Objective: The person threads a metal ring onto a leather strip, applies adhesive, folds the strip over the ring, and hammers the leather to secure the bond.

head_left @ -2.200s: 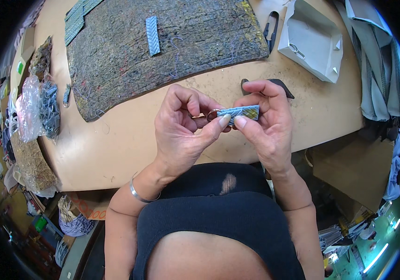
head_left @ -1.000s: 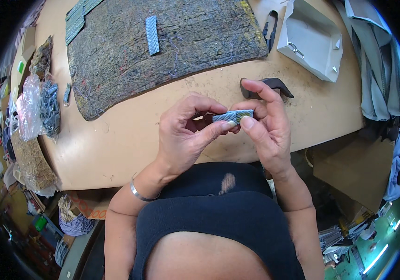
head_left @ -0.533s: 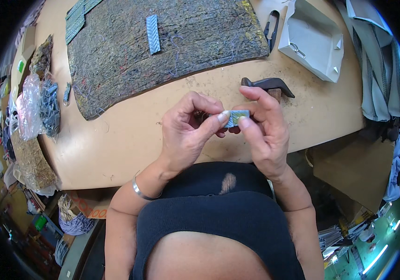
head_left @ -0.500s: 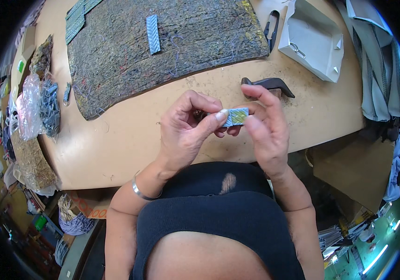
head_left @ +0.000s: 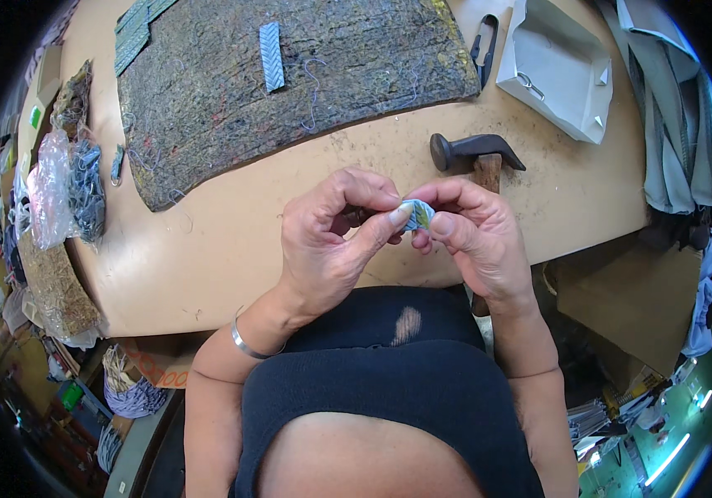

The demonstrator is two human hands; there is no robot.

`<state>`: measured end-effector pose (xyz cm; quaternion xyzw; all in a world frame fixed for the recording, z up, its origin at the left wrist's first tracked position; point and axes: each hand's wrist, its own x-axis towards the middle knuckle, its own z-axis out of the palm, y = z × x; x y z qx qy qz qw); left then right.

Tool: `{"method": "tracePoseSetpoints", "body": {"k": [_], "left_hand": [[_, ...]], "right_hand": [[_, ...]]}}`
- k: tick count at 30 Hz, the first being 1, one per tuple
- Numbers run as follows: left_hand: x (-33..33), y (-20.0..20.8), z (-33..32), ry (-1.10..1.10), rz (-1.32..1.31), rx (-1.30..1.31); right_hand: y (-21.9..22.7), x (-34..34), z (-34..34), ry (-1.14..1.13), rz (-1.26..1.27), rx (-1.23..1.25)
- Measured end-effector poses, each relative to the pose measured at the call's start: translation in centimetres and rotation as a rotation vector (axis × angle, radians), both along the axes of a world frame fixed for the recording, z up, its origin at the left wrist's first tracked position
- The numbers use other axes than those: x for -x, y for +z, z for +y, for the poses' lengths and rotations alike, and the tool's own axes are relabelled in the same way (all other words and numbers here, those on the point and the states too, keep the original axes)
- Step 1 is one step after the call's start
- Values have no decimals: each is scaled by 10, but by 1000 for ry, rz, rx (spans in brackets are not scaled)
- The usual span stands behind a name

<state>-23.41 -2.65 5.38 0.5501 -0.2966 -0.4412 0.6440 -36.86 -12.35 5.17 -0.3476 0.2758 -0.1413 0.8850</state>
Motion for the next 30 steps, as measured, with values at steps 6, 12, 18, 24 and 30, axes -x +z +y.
{"method": "tracePoseSetpoints", "body": {"k": [6, 12, 18, 24, 30], "left_hand": [[3, -1, 3, 3, -44, -21], [3, -2, 3, 2, -41, 11], [5, 1, 3, 2, -57, -9], [5, 1, 2, 6, -76, -23], [6, 1, 2, 4, -96, -17]], "right_hand": [[7, -2, 1, 18, 102, 127], [7, 0, 2, 51, 181, 181], [12, 0, 4, 33, 232, 278], [9, -1, 7, 10, 256, 327], [7, -2, 9, -4, 262, 362]]}}
